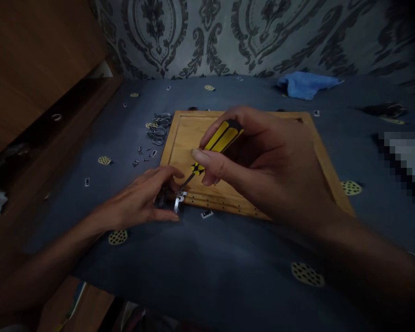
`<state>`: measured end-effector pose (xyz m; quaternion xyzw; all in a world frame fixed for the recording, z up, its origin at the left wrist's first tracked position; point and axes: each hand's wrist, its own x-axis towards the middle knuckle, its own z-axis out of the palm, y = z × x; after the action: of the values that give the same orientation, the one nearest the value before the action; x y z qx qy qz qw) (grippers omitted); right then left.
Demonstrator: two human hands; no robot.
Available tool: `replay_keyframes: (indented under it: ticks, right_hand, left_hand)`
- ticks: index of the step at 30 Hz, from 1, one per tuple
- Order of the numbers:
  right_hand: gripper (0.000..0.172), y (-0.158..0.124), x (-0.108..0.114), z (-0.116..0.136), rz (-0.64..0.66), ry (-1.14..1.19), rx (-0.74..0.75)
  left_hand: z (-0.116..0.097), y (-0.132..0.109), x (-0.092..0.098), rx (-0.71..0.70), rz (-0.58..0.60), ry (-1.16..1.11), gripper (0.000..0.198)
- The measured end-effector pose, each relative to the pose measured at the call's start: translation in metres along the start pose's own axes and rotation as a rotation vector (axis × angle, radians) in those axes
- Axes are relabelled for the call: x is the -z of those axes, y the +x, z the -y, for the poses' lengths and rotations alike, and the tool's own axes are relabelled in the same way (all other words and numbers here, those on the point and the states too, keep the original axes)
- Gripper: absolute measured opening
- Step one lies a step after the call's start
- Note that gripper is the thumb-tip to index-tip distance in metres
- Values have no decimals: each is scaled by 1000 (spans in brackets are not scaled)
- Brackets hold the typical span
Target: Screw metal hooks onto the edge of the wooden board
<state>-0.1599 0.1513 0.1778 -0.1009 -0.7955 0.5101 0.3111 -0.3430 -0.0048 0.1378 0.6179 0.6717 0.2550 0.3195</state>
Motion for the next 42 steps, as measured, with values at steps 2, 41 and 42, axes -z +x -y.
replay_keyframes:
  ticks: [2,41,42]
  right_hand:
    - [35,0,-1,-2,-2,-16,5]
    - [29,-5,-6,-11,-49,-77,158]
    - [28,-5,-6,-12,-45,-87,160]
  left_hand:
    - [1,0,0,-7,-3,-7,65]
    - [1,-1,0,-61,-8,26,57]
    - [2,-1,0,-66,-14,26,58]
